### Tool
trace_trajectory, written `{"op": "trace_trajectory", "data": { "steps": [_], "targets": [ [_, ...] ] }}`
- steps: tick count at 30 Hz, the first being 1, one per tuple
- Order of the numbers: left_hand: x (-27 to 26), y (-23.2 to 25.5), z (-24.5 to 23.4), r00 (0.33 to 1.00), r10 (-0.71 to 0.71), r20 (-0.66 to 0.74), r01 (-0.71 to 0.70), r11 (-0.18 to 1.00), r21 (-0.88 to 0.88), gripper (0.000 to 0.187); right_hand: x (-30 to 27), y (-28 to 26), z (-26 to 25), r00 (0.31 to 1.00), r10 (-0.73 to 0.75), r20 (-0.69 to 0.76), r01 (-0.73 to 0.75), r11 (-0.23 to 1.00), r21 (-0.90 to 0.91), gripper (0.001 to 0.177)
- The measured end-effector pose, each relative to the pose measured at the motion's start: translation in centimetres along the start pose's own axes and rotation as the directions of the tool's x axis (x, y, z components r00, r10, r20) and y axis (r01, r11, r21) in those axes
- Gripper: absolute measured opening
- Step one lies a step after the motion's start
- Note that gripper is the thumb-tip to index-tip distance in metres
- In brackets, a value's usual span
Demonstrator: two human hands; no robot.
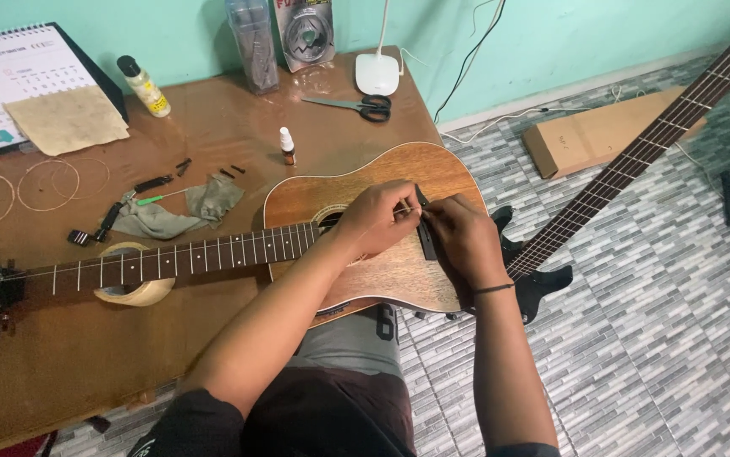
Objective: The person replaces strings on an acoustic guitar by threading them through the bridge and winding them onto the tuning pegs. They handle the strings by hand, pulling them taut and wrapping them around the pegs to secure them.
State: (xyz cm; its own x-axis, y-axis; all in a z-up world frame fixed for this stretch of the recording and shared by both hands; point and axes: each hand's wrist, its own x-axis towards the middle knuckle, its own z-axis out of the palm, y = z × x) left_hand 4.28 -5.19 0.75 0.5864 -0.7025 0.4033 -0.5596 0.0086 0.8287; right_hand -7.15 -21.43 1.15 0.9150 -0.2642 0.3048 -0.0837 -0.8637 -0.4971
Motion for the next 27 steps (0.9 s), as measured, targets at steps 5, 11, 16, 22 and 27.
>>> {"op": "trace_trajectory", "data": {
  "steps": [5,11,16,22,27],
  "targets": [
    [-0.3,-0.3,0.0,0.999,0.050,0.000,-0.050,0.997,0.052,0.019,-0.3,0.8,-0.7,0.966,-0.256,0.028,0.257,0.953,-0.158,0.008],
    [-0.5,-0.5,0.2,1.000,0.022,0.004,-0.022,0.997,0.075,0.016,0.0,1.5,0.4,0.935,-0.347,0.072,0.351,0.880,-0.319,0.008],
    [-0.2,-0.1,-0.4,1.000,0.016,0.000,-0.016,0.998,0.056,0.016,0.2,1.7,0.4,0.958,-0.257,0.130,0.287,0.899,-0.332,0.011],
    [0.5,1.7,-1.1,0.996,-0.076,-0.036,0.071,0.989,-0.131,0.003,1.5,-3.2,-3.3,0.994,0.045,0.097,-0.042,0.998,-0.041,0.007],
    [-1.9,3.0,-3.2,0.982,-0.188,0.000,0.171,0.890,-0.422,0.013,1.0,-8.6,-5.7,0.982,-0.114,-0.148,0.153,0.945,0.289,0.004]
  ]
}}
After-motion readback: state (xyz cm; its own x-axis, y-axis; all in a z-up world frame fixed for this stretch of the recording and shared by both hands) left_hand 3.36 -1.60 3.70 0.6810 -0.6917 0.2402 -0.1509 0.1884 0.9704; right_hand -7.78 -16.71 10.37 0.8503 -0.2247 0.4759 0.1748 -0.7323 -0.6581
